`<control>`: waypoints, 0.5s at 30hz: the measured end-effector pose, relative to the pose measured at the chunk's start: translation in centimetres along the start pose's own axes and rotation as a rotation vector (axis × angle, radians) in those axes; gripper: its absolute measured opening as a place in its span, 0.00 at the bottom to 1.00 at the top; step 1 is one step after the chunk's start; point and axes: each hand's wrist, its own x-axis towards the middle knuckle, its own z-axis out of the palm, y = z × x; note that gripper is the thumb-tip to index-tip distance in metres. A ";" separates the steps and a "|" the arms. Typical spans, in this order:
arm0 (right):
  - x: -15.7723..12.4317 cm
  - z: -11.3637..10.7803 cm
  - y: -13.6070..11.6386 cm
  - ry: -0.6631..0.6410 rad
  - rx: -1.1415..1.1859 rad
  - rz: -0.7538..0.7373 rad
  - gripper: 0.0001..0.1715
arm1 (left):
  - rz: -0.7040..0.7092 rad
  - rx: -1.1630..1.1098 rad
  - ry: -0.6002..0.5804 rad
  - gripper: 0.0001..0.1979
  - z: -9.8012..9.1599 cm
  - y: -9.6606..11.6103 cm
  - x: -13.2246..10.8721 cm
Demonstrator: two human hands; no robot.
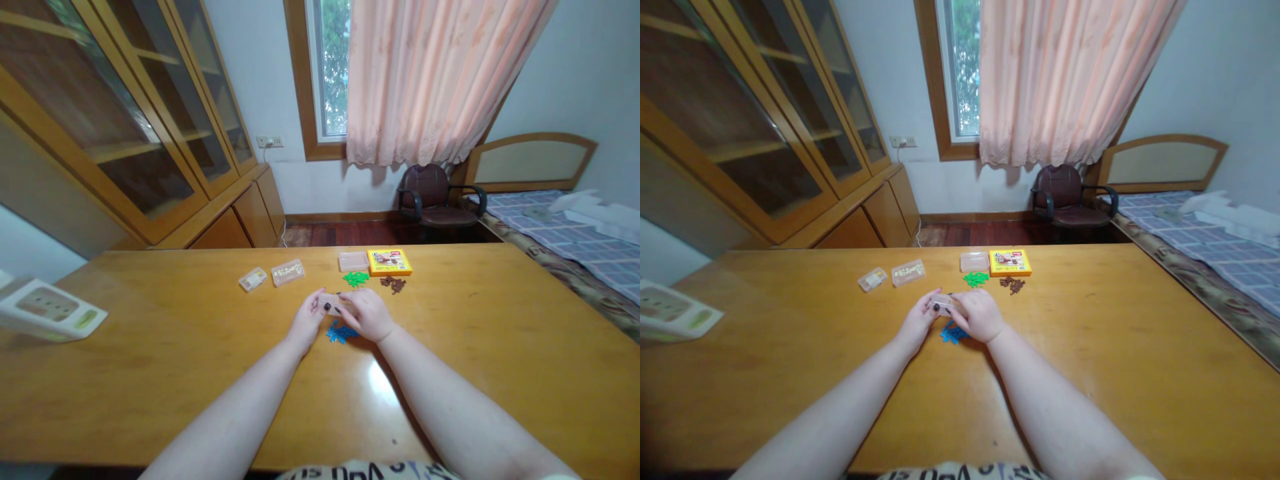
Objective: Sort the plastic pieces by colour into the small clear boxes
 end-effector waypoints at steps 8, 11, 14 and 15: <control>-0.1 0.4 0.2 -0.004 -0.101 -0.012 0.11 | -0.064 -0.041 0.117 0.31 0.4 -0.5 0.0; 0.0 0.3 -0.1 0.041 -0.111 0.005 0.12 | -0.070 -0.016 0.112 0.29 0.3 -0.6 0.1; 0.1 0.2 -0.4 0.089 -0.122 0.025 0.16 | -0.064 -0.011 0.099 0.27 0.3 -0.7 0.2; 0.2 0.2 -0.6 0.097 -0.131 0.030 0.16 | -0.062 -0.011 0.097 0.27 0.3 -0.7 0.2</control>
